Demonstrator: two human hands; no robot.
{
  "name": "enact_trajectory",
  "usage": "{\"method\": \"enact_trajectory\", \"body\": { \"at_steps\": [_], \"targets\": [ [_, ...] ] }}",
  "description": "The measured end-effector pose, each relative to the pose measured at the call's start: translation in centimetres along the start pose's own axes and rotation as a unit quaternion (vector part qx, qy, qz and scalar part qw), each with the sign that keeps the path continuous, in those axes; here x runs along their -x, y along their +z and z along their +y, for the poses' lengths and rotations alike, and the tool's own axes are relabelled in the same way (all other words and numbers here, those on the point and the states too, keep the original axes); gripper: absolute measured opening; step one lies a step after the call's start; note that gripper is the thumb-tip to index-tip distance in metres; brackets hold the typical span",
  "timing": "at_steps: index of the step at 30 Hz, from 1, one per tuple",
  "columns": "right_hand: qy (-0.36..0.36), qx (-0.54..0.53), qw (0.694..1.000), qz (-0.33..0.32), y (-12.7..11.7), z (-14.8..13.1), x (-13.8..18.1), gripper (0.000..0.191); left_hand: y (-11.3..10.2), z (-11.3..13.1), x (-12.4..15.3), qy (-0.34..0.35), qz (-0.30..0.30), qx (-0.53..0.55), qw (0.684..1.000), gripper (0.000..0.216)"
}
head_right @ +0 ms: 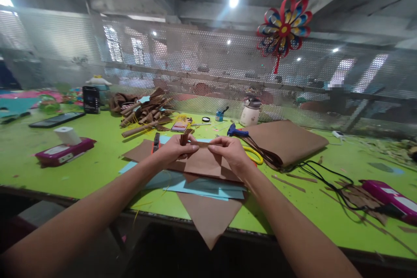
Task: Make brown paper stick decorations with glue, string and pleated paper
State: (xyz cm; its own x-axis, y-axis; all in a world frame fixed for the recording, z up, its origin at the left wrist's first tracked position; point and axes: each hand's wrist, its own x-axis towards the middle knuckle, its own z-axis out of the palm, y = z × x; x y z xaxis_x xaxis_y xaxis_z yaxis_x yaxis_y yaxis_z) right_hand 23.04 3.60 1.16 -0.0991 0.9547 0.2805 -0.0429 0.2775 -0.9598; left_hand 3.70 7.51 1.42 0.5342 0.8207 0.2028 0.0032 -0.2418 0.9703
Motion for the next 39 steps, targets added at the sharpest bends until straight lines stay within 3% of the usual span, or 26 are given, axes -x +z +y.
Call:
{"method": "enact_trajectory", "body": {
  "at_steps": [6,16,22,26,33,39],
  "targets": [
    [0.002,-0.016,1.000,0.003,0.3,0.1,0.1,0.024,0.3,0.4,0.1,0.000,-0.031,0.011,0.999,0.030],
    [0.007,-0.076,0.997,0.028,0.6,0.0,0.1,0.021,0.3,0.4,0.1,0.023,-0.008,0.040,0.999,0.034],
    [-0.016,-0.040,0.999,0.029,0.4,0.1,0.1,0.016,0.5,1.0,0.6,0.006,-0.002,0.043,0.999,0.032],
    [-0.030,-0.006,0.999,0.016,0.4,0.5,0.0,0.015,0.8,1.1,0.5,-0.007,0.007,0.016,1.000,0.037],
    [-0.054,0.041,0.998,0.007,0.5,0.5,0.2,0.013,0.3,0.3,0.0,-0.025,-0.029,-0.048,0.998,0.034],
    [-0.020,0.053,0.998,-0.020,0.2,0.5,0.0,0.012,0.1,0.6,0.2,0.005,-0.071,-0.100,0.992,0.038]
  ]
}}
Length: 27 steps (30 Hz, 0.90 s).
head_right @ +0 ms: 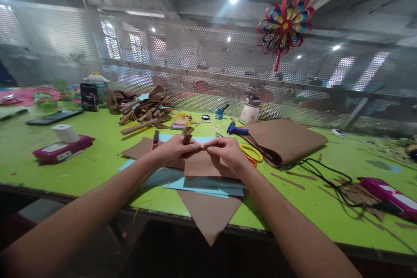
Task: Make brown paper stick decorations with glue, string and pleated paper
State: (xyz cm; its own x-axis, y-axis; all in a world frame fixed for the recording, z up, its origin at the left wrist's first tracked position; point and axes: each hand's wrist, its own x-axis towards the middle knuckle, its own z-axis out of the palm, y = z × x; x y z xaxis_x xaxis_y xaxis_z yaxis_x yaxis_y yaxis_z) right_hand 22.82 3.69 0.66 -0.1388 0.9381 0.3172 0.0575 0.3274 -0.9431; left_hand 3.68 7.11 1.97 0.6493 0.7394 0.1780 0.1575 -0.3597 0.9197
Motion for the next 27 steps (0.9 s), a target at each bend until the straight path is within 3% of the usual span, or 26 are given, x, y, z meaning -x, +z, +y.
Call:
{"method": "enact_trajectory", "body": {
  "at_steps": [9,16,27],
  "targets": [
    [0.064,-0.025,0.992,-0.104,-0.48,-0.71,0.28,0.020,0.06,0.13,0.18,0.027,0.025,-0.126,0.991,0.036],
    [0.046,0.050,0.997,-0.040,-0.32,-0.20,0.06,0.027,0.15,-0.26,-0.13,0.032,0.033,-0.149,0.988,0.033],
    [0.047,0.015,0.998,-0.048,-0.56,0.11,-0.15,0.023,0.15,-0.63,-0.33,0.018,0.045,-0.111,0.993,0.031]
  ]
}}
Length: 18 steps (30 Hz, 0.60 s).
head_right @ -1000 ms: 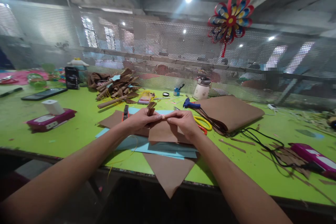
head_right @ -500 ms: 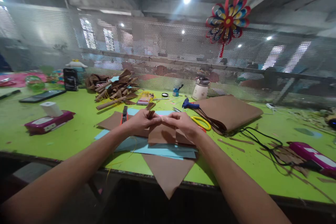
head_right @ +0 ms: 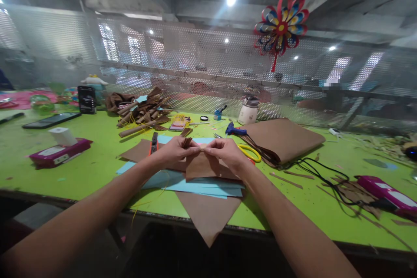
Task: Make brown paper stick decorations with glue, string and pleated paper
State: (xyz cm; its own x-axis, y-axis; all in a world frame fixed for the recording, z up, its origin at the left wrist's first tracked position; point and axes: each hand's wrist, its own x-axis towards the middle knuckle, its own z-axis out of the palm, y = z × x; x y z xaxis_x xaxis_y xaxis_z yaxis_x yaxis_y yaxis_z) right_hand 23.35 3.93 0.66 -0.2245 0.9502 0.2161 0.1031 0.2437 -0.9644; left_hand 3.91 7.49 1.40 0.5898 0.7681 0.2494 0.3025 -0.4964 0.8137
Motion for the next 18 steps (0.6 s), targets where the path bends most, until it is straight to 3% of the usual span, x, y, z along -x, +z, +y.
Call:
{"method": "enact_trajectory", "body": {
  "at_steps": [9,18],
  "targets": [
    [-0.028,0.052,0.998,0.029,0.50,-0.56,0.16,0.016,0.59,0.75,0.24,-0.011,-0.014,0.034,0.999,0.029],
    [-0.025,0.026,0.999,0.032,-0.45,-0.23,-0.15,0.015,0.23,0.25,0.15,0.013,0.010,-0.027,1.000,0.032]
  ]
}}
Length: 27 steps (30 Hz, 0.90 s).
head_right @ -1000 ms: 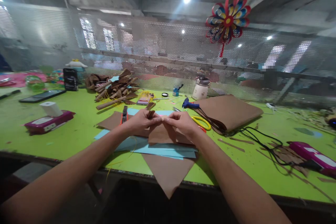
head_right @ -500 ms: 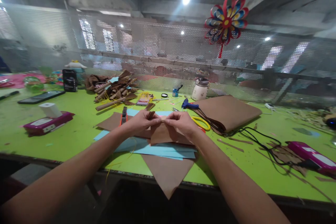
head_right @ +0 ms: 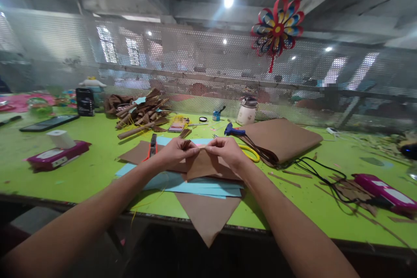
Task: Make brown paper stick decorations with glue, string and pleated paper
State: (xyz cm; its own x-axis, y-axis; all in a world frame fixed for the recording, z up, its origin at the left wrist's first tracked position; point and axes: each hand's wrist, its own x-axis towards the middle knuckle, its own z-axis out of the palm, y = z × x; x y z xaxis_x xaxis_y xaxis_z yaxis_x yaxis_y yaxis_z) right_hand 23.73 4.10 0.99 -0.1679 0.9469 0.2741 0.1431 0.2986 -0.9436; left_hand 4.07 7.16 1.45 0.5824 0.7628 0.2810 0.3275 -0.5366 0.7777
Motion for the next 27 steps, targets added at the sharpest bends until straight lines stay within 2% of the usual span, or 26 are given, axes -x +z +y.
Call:
{"method": "enact_trajectory", "body": {
  "at_steps": [5,10,15,18,22,27],
  "targets": [
    [0.012,-0.065,0.998,0.010,-0.9,0.8,-0.5,0.019,-0.1,-0.2,-0.1,-0.024,0.028,-0.005,0.999,0.032],
    [0.017,-0.154,0.988,0.024,-1.5,1.1,-0.9,0.023,0.0,-0.1,-0.1,-0.038,0.036,0.063,0.997,0.028],
    [0.025,-0.090,0.995,0.016,0.5,0.2,-0.2,0.029,0.1,-0.3,-0.2,-0.020,0.027,0.042,0.999,0.029],
    [0.035,-0.054,0.997,0.034,1.5,0.0,0.1,0.031,0.1,-0.2,-0.2,-0.008,0.015,0.026,1.000,0.030],
    [0.033,-0.048,0.996,0.074,1.2,0.2,0.1,0.030,0.1,0.3,-0.1,0.006,-0.014,0.055,0.998,0.030],
    [0.045,-0.076,0.992,0.090,0.1,-0.1,0.0,0.030,-0.2,0.2,0.0,-0.008,-0.048,0.074,0.996,0.030]
  ]
}}
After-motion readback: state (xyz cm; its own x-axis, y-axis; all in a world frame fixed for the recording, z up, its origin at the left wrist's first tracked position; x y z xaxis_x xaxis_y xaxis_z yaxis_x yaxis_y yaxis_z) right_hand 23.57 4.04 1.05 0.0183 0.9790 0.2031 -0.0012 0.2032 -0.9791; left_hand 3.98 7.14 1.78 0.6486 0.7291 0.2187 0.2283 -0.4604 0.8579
